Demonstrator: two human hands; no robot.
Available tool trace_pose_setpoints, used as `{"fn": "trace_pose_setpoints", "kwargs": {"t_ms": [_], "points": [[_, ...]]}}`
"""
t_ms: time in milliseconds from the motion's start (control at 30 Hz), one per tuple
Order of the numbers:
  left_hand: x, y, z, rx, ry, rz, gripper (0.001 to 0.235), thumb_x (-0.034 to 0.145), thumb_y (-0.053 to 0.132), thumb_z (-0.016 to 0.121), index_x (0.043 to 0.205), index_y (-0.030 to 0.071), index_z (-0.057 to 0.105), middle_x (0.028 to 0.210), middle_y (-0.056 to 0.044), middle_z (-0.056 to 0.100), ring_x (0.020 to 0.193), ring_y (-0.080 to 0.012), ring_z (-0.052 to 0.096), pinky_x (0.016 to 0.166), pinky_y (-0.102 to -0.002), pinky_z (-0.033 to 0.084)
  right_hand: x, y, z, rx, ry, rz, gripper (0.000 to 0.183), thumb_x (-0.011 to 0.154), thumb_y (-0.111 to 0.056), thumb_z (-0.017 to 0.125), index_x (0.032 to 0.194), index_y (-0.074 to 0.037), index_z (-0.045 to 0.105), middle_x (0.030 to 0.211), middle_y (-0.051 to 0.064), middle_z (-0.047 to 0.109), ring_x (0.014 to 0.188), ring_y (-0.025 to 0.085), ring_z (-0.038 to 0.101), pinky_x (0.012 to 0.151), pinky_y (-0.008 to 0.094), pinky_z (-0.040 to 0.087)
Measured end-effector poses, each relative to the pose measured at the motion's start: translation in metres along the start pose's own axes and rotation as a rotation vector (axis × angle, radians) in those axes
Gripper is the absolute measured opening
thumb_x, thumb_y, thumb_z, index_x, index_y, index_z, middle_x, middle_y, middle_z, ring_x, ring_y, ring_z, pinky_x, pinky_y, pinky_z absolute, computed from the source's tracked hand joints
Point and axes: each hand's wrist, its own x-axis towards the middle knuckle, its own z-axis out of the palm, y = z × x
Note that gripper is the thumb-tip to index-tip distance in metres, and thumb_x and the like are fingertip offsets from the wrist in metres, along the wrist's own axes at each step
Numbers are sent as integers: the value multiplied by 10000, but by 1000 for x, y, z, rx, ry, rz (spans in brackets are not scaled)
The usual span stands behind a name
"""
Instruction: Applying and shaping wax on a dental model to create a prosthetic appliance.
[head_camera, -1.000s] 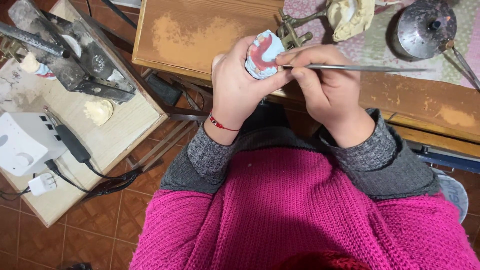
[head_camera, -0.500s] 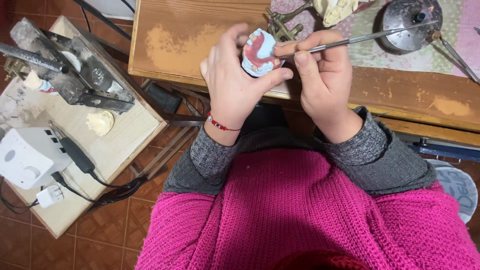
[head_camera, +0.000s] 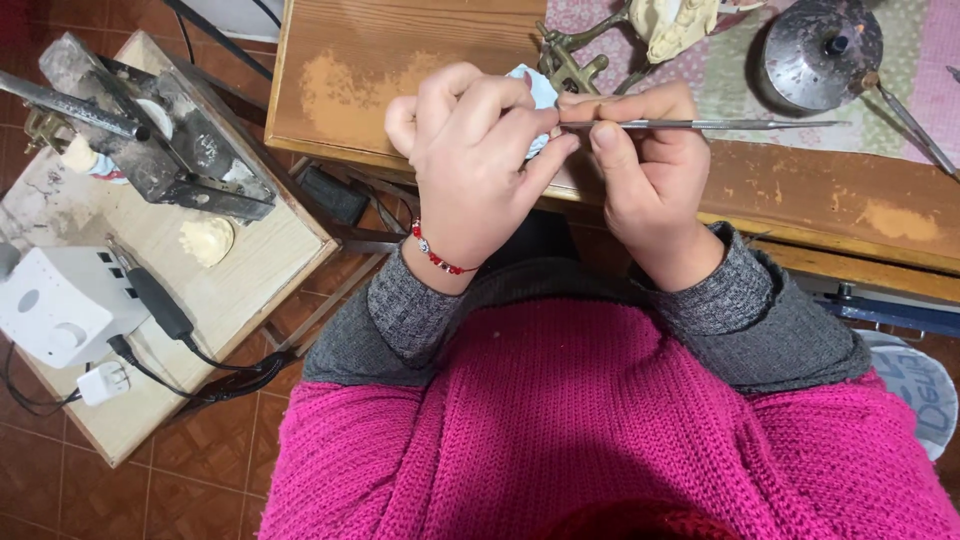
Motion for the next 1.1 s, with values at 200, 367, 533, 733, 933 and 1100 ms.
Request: {"fn": "trace_pose_setpoints", "kwargs": {"t_ms": [200,367,533,733,933,1100], "points": [[8,0,-2,-2,-42,-35,203,883,323,871,965,185,747,1100,36,632,1142,-228,529,963,-452,298,2,-4,1,-44,-19,-3,99,1178,-1,496,1264,-10,447,1243,220,702,1244,246,681,1134,386,540],[11,1,-3,-6,-47,-36,152,876,267,848,927,178,736,1038,54,622,1145,-212,538,976,-452,298,-2,2,3,-190,-38,-155,113,1156,32,480,1238,6,406,1324,254,663,1241,290,676,1169,435,523],[11,0,-5,-25,-27,1,166,882,264,854,924,166,727,1034,44,613,1136,-209,536,974,-447,292,-7,2,2,-150,15,-142,110,1178,16,453,1254,-12,378,1270,256,676,1213,271,689,1144,403,546],[10,-7,-2,-53,7,68,127,890,217,818,964,155,736,1051,60,621,1132,-192,538,991,-429,294,-8,1,-1,-86,19,-83,98,1204,-14,439,1276,-25,375,1278,257,677,1219,248,687,1115,358,565],[10,-9,-1,-76,25,82,141,920,244,840,978,157,746,1050,71,651,1092,-188,550,980,-410,301,-9,3,-2,-10,43,-33,87,1217,-49,445,1263,-39,372,1280,241,683,1187,217,689,1090,335,570],[10,-11,-1,-70,35,106,143,903,216,804,1014,143,751,1054,61,668,1076,-183,558,968,-400,300,-9,6,-3,40,63,-12,81,1215,-51,454,1248,-39,381,1278,235,683,1178,213,691,1078,332,578]]}}
